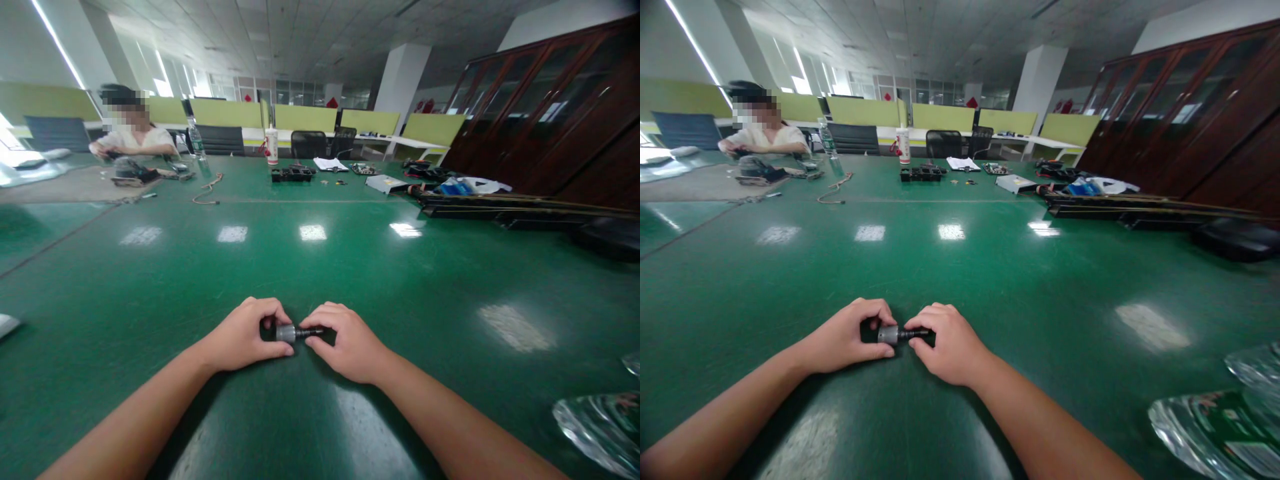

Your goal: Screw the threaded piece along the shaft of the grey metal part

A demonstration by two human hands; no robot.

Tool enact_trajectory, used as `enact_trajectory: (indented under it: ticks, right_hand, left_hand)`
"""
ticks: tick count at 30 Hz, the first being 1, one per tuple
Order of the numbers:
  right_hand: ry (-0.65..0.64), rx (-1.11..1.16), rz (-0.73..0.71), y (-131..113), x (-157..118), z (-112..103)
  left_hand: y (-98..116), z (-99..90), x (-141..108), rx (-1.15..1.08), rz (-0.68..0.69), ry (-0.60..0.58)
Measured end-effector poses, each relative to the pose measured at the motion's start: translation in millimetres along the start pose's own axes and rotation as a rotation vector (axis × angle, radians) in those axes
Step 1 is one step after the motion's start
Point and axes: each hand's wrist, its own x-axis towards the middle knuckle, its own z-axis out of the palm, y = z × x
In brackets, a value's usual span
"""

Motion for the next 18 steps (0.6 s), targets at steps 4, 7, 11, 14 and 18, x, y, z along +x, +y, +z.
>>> enact_trajectory:
  ticks: [4,7,11,14,18]
  right_hand:
    - [-0.025,-0.020,-0.015,0.6,0.0,-0.1]
    - [-0.034,-0.034,-0.004,1.2,0.7,-0.5]
    - [-0.037,-0.037,0.017,0.5,0.9,-0.7]
    - [-0.039,-0.037,0.021,-0.6,0.5,-1.0]
    - [-0.041,-0.048,0.027,-2.6,0.6,-2.4]
  left_hand:
    - [0.1,0.8,0.2,0.003,0.008,-0.002]
    - [1.3,0.2,0.3,0.015,0.007,-0.006]
    - [2.4,-0.6,0.2,0.025,0.011,-0.004]
    - [2.7,-0.5,0.4,0.027,0.018,-0.002]
    - [3.4,-0.5,0.8,0.030,0.023,0.001]
